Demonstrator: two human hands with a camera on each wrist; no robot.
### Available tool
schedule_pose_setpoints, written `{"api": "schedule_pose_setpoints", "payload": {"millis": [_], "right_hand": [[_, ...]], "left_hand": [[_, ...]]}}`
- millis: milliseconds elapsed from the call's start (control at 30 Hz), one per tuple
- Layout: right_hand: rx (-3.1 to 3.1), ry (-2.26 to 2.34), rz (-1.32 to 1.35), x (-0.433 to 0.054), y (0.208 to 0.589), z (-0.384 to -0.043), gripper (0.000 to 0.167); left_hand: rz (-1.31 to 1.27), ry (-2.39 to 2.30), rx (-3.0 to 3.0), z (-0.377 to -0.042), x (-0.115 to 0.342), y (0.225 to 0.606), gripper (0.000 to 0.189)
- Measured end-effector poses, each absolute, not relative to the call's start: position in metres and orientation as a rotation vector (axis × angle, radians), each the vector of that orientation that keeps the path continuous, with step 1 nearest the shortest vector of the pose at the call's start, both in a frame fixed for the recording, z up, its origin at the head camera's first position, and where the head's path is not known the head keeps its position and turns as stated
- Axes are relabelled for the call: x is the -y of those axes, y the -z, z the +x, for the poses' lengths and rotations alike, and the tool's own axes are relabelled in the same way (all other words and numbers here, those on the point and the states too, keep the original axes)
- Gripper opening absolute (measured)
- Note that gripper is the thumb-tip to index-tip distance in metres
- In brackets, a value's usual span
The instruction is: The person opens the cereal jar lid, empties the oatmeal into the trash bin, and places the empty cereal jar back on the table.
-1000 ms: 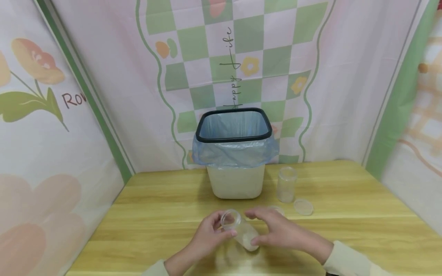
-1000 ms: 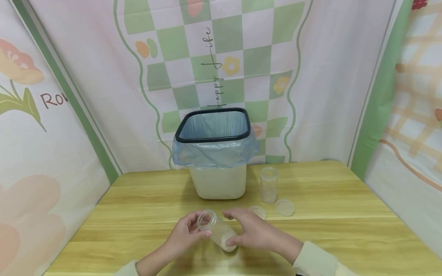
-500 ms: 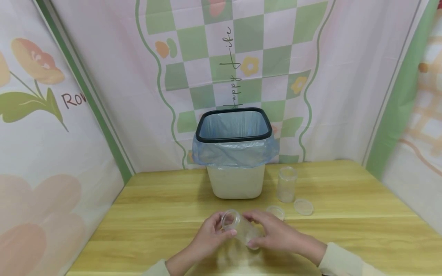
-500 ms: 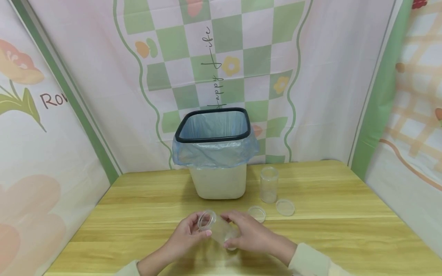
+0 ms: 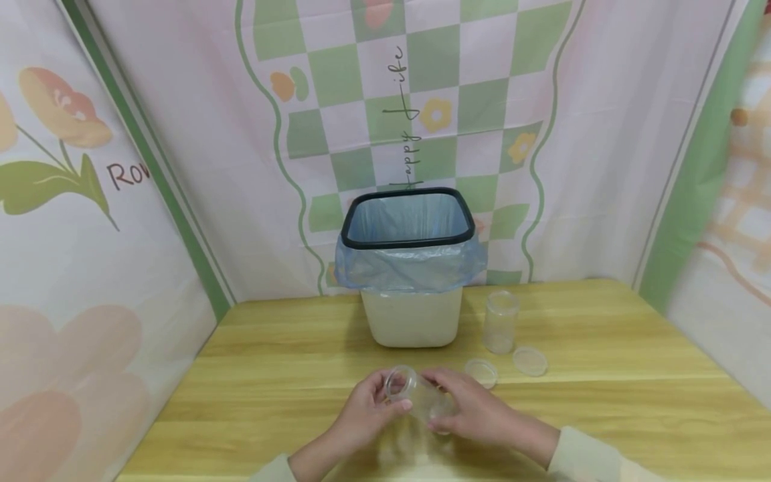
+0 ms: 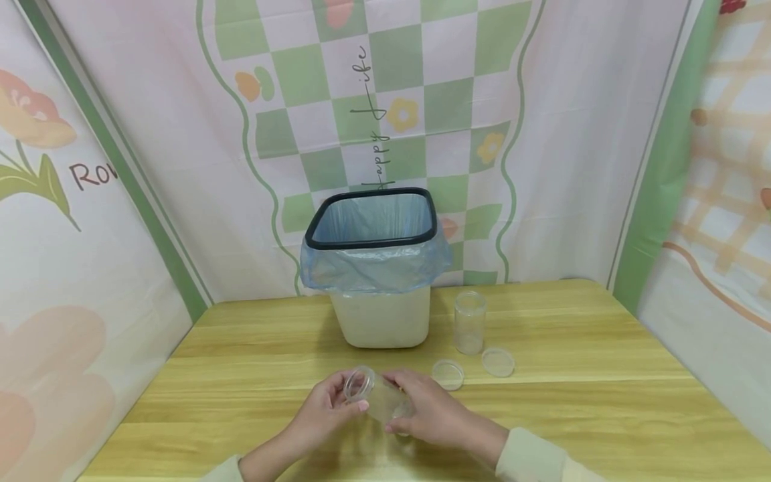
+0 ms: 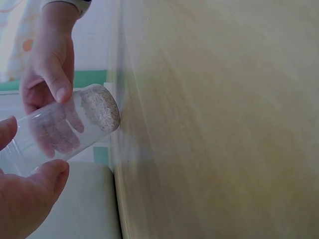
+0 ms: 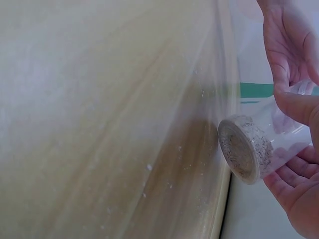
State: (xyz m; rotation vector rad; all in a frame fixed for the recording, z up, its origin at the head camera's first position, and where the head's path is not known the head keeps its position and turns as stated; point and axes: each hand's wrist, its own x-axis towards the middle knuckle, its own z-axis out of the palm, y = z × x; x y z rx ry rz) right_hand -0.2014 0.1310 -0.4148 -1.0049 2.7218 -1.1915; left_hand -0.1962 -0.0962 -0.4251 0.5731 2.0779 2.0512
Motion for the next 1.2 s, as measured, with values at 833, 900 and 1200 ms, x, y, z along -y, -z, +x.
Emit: {"api": "schedule_pose_setpoints", "payload": {"millis": [833,900,1200], "right_hand": [[-2.746,1.183,-0.991,-0.132,0.418,-0.2,0.068],[-2.753,1.178,-0.994,-0.133,0.418,-0.2,0.068],[-2.774,1.211,-0.988,-0.136,0.415,-0.199,0.065]], "left_hand": [[0.589,-2.048,-2.143,-0.199,0.106,0.413,0.063],[0.617,-2.052,-2.16,-0.2,0.108,0.409,0.061],[0.845,-1.893,-2.593,-0.21,0.121,0.387,0.055]]}}
